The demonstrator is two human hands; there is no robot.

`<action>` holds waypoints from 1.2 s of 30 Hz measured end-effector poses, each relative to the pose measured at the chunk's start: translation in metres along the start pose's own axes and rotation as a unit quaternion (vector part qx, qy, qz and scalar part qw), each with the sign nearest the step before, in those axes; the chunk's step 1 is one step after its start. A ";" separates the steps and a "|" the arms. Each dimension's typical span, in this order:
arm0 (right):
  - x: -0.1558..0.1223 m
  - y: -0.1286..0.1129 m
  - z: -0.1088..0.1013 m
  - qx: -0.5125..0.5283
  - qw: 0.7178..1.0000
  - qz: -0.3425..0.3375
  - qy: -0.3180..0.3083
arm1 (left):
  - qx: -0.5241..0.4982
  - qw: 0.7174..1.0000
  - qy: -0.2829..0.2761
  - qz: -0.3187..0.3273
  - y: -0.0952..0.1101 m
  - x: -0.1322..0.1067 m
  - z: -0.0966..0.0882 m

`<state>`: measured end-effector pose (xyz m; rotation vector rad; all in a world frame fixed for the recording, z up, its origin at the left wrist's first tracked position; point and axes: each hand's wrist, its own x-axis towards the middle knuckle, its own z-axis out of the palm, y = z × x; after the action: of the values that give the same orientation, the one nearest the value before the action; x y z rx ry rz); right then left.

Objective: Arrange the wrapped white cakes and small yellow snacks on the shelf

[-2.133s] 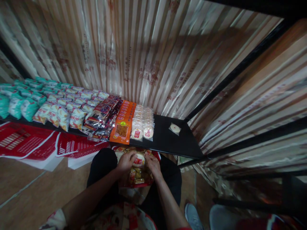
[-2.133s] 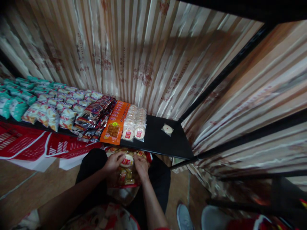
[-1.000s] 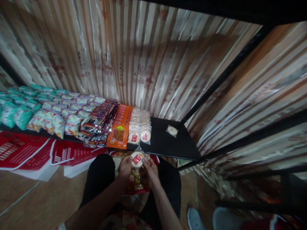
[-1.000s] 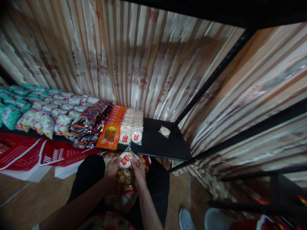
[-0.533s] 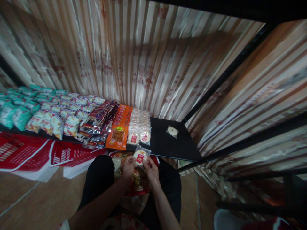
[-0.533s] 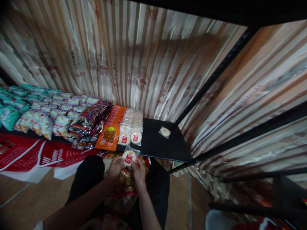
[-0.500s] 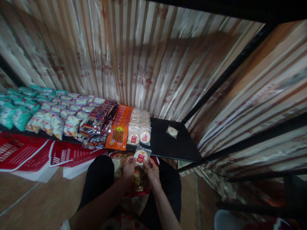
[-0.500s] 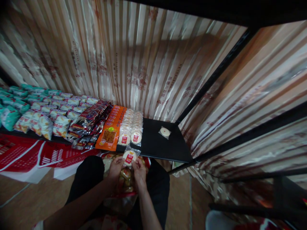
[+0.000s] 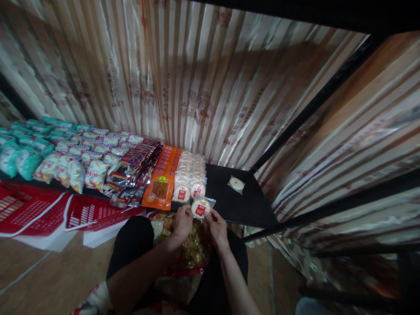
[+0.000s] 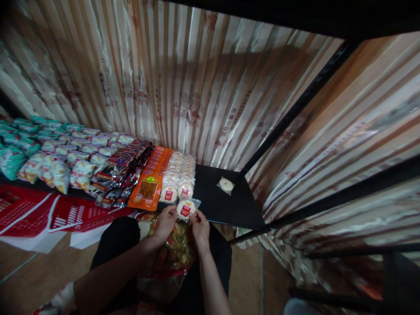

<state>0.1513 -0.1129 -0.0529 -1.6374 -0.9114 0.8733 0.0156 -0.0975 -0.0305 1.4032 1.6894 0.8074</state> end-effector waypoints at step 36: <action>0.057 -0.003 0.013 -0.134 0.988 -0.077 0.013 | 0.116 0.986 0.080 0.092 -0.008 0.014 0.002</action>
<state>0.1652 -0.0559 -0.0587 -1.7728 -1.1596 0.6427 0.0121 -0.0853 -0.0405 1.7134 1.8423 0.8647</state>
